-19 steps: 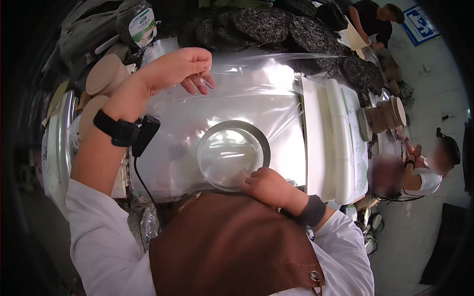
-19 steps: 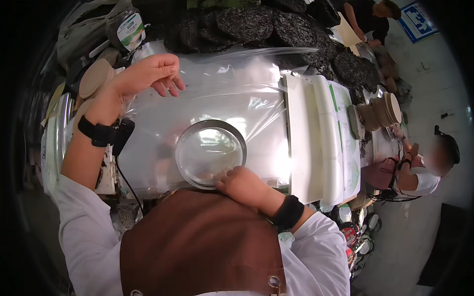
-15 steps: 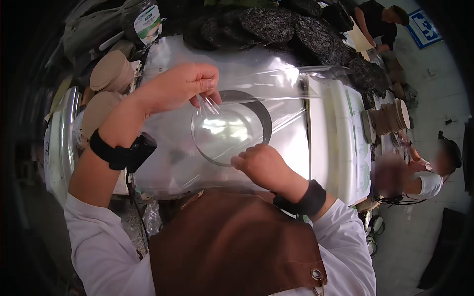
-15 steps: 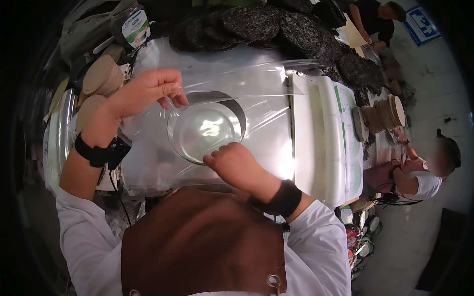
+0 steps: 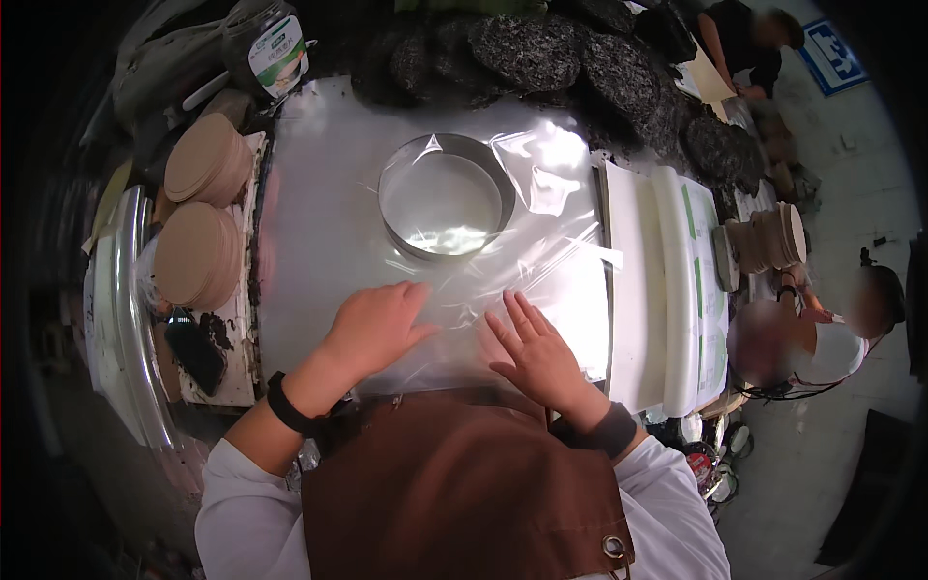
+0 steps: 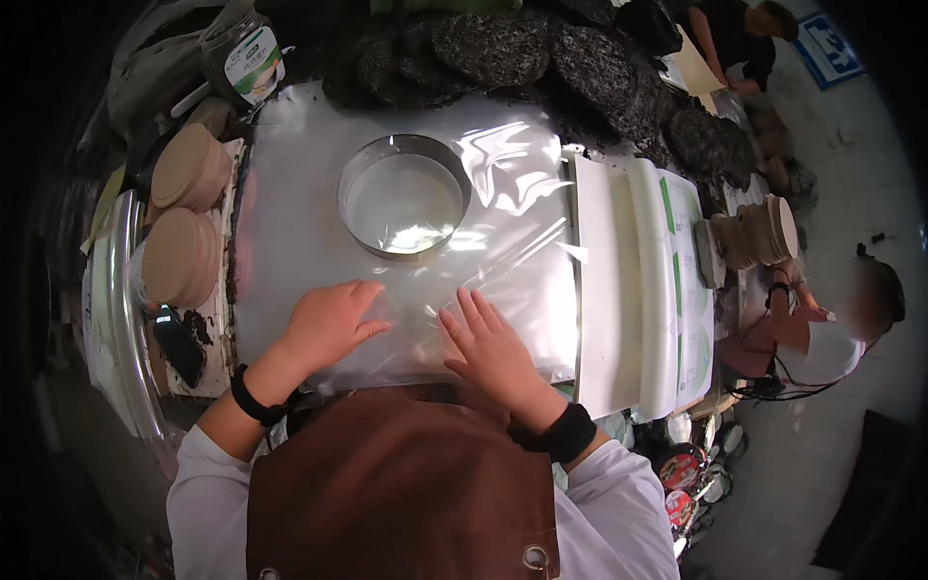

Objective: The person prepares and wraps dark compressed discs by placing them into a circular metal mold on a plastic-lined surface, covering them with plastic wrap, and applying a label to the top.

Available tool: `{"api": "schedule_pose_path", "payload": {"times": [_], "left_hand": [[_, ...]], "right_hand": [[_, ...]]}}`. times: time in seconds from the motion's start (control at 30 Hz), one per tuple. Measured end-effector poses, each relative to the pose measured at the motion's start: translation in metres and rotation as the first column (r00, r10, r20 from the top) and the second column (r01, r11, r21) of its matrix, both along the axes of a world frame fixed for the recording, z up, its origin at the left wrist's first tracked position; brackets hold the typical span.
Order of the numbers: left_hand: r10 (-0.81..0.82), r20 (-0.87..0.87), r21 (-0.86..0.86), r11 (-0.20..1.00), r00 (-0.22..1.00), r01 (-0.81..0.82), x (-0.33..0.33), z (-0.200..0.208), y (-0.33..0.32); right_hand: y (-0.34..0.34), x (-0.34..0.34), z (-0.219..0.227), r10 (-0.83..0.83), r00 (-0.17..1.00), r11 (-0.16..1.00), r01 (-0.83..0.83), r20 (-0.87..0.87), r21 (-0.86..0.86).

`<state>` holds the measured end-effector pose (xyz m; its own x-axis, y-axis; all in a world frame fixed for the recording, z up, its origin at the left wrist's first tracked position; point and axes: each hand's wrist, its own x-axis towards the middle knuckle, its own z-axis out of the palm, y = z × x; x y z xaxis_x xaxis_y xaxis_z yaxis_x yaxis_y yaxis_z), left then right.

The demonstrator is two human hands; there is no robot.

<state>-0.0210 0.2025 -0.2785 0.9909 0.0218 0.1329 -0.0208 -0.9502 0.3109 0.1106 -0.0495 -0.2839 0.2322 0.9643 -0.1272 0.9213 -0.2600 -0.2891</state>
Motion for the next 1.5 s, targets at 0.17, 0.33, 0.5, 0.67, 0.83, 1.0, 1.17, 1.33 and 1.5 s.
{"api": "schedule_pose_path", "payload": {"times": [0.17,0.33,0.5,0.67,0.83,1.0,1.17,1.33,1.5], "left_hand": [[0.178,-0.105,-0.514,0.832,0.978,-0.207,0.101,0.063,0.074],[0.569,-0.190,-0.204,0.774,0.800,-0.600,0.200,0.006,0.197],[0.559,-0.363,0.089,0.817,0.746,-0.569,0.269,-0.022,0.217],[0.569,-0.207,-0.037,0.808,0.796,-0.588,0.299,-0.048,0.284],[0.568,-0.073,-0.003,0.822,0.820,-0.569,0.215,0.005,0.247],[0.721,0.125,-0.170,0.692,0.681,-0.702,0.048,0.079,0.162],[0.913,-0.016,0.385,0.381,0.407,-0.840,-0.089,-0.004,0.175],[0.864,0.108,0.338,0.432,0.491,-0.836,-0.095,-0.026,0.177],[0.900,0.004,0.213,0.424,0.435,-0.880,-0.089,0.019,0.171]], "right_hand": [[0.045,0.081,0.055,-0.081,0.996,0.958,0.066,0.042,0.279],[0.180,0.247,0.065,-0.119,0.808,0.984,0.019,0.577,0.177],[0.260,0.321,0.003,-0.069,0.753,0.997,0.082,0.654,0.010],[0.308,0.328,-0.006,-0.213,0.837,0.977,0.174,0.504,0.125],[0.257,0.306,0.029,-0.145,0.889,0.923,-0.037,0.434,0.383],[0.189,0.382,0.032,-0.446,0.715,0.893,0.317,0.538,0.318],[0.189,0.409,0.030,-0.410,0.829,0.912,0.379,0.380,0.157],[0.189,0.399,0.057,-0.550,0.774,0.833,0.476,0.313,0.283],[0.179,0.406,0.096,-0.639,0.712,0.709,0.399,0.290,0.581]]}}
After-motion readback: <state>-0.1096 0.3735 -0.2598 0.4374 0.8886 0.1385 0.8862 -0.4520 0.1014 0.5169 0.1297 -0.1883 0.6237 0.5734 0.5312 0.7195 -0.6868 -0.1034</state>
